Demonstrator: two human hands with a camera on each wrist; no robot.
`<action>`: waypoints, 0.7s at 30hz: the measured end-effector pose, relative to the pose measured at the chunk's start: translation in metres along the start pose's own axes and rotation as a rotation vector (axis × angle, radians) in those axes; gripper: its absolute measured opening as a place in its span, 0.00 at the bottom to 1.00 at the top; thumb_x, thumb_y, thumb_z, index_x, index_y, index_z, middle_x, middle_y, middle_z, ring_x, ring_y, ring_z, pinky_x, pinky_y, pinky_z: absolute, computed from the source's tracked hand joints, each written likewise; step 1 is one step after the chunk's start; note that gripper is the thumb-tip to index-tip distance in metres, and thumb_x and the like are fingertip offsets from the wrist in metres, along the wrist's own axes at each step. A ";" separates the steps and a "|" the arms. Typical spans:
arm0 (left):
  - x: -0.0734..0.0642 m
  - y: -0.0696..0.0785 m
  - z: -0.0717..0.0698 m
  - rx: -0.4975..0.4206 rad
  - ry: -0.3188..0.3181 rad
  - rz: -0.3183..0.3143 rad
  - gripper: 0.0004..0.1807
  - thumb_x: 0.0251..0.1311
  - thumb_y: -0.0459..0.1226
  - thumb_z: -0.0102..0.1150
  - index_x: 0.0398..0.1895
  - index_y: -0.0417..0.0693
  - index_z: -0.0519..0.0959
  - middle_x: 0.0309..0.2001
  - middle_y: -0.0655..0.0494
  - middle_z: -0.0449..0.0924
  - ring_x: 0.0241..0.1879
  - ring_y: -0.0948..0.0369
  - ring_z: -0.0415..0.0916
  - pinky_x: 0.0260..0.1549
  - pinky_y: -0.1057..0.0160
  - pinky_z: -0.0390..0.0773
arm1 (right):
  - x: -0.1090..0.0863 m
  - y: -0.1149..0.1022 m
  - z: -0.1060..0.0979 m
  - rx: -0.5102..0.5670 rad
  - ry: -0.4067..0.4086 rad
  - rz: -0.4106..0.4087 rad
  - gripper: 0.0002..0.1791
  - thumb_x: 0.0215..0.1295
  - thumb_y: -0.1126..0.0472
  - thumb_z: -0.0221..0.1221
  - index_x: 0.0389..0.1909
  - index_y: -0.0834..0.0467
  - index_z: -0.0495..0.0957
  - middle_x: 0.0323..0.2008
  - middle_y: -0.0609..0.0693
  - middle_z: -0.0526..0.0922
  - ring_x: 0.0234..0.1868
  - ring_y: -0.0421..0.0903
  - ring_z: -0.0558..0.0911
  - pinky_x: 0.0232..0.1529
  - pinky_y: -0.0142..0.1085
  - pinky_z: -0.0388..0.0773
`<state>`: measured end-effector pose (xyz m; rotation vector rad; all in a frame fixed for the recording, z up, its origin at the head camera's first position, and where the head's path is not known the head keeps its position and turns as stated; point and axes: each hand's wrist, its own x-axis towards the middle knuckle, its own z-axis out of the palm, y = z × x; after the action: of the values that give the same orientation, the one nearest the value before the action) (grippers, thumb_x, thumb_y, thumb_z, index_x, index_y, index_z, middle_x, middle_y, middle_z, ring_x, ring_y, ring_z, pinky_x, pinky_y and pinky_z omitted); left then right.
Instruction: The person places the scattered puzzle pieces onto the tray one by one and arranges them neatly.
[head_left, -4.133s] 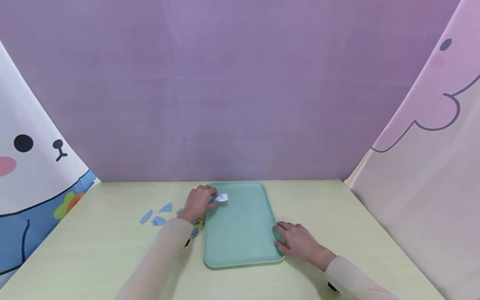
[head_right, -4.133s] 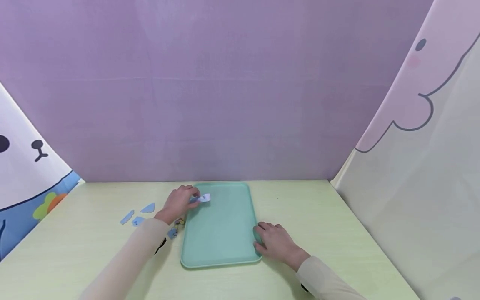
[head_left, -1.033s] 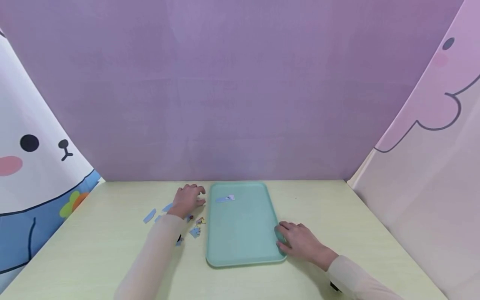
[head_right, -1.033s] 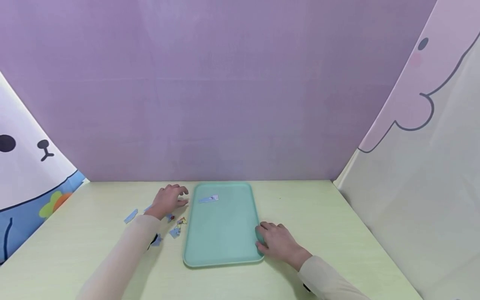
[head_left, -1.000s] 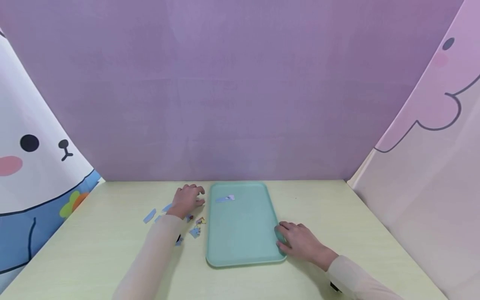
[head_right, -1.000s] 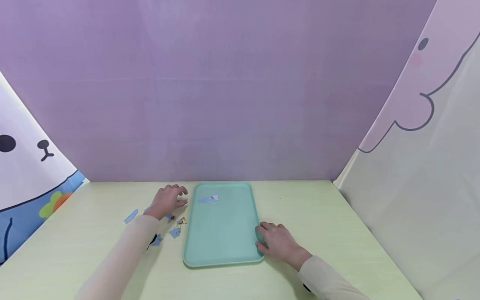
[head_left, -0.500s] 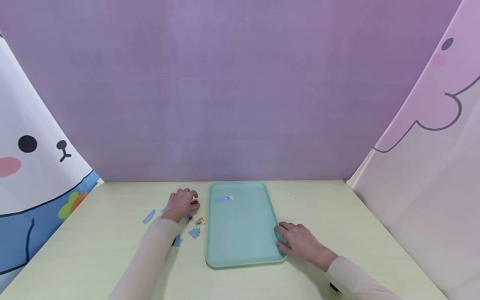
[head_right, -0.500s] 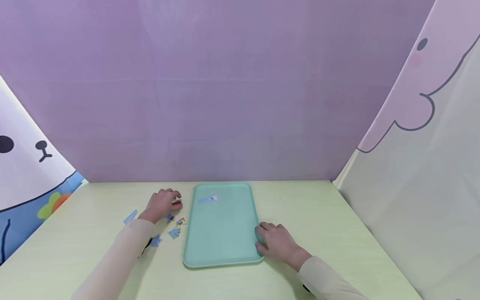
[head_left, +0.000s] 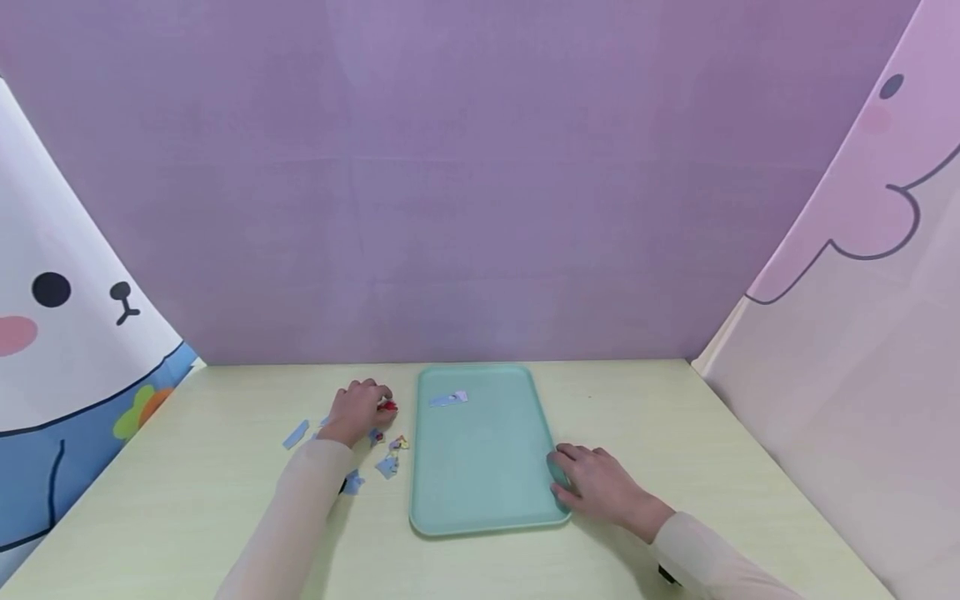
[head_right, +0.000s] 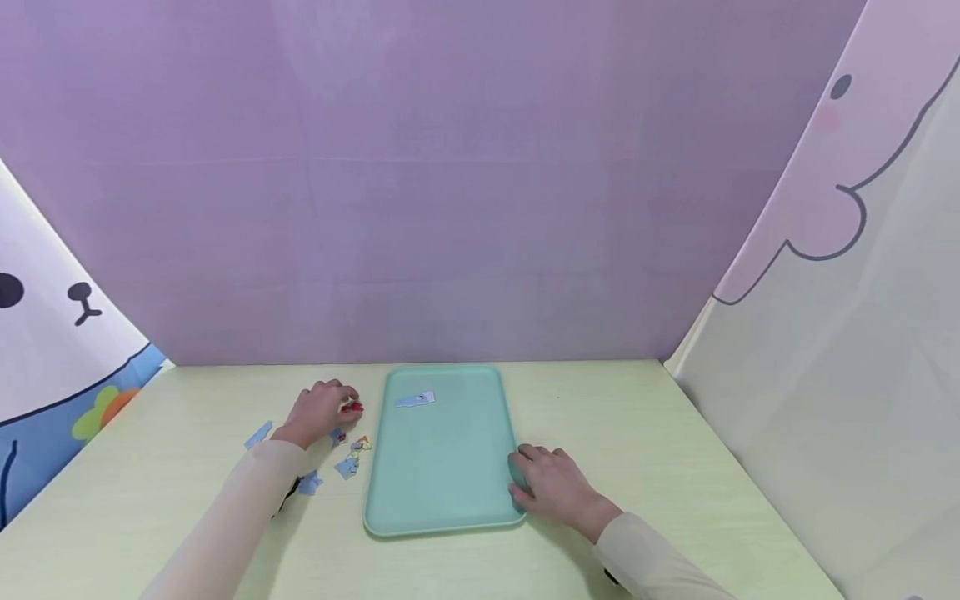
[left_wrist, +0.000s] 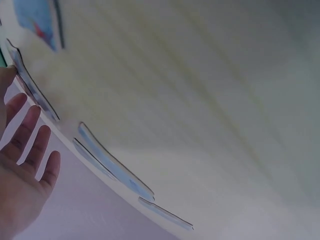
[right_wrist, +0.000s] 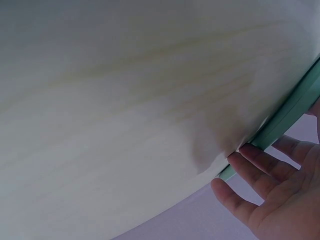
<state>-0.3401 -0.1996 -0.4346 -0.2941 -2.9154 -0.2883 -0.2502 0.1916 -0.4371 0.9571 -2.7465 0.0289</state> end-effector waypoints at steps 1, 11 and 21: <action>0.000 -0.001 0.000 0.000 -0.001 0.003 0.16 0.52 0.45 0.62 0.42 0.48 0.80 0.40 0.50 0.76 0.38 0.50 0.70 0.38 0.46 0.70 | 0.000 0.000 0.000 0.000 0.001 -0.001 0.22 0.58 0.49 0.57 0.50 0.58 0.74 0.49 0.56 0.77 0.49 0.52 0.78 0.43 0.48 0.75; -0.001 -0.002 -0.003 -0.033 -0.008 0.017 0.13 0.51 0.45 0.63 0.38 0.49 0.81 0.38 0.52 0.76 0.35 0.52 0.69 0.37 0.47 0.70 | 0.000 -0.002 -0.002 0.010 -0.006 0.012 0.23 0.59 0.49 0.56 0.51 0.58 0.74 0.50 0.56 0.77 0.50 0.52 0.78 0.44 0.48 0.75; -0.001 -0.004 -0.003 -0.059 -0.017 0.017 0.13 0.51 0.46 0.64 0.34 0.48 0.80 0.37 0.52 0.75 0.35 0.52 0.68 0.38 0.47 0.69 | -0.001 -0.001 0.000 0.017 -0.003 0.011 0.23 0.59 0.49 0.56 0.51 0.58 0.74 0.50 0.56 0.77 0.50 0.53 0.78 0.44 0.49 0.75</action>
<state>-0.3394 -0.2039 -0.4322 -0.3310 -2.9233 -0.3711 -0.2491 0.1916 -0.4375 0.9473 -2.7581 0.0531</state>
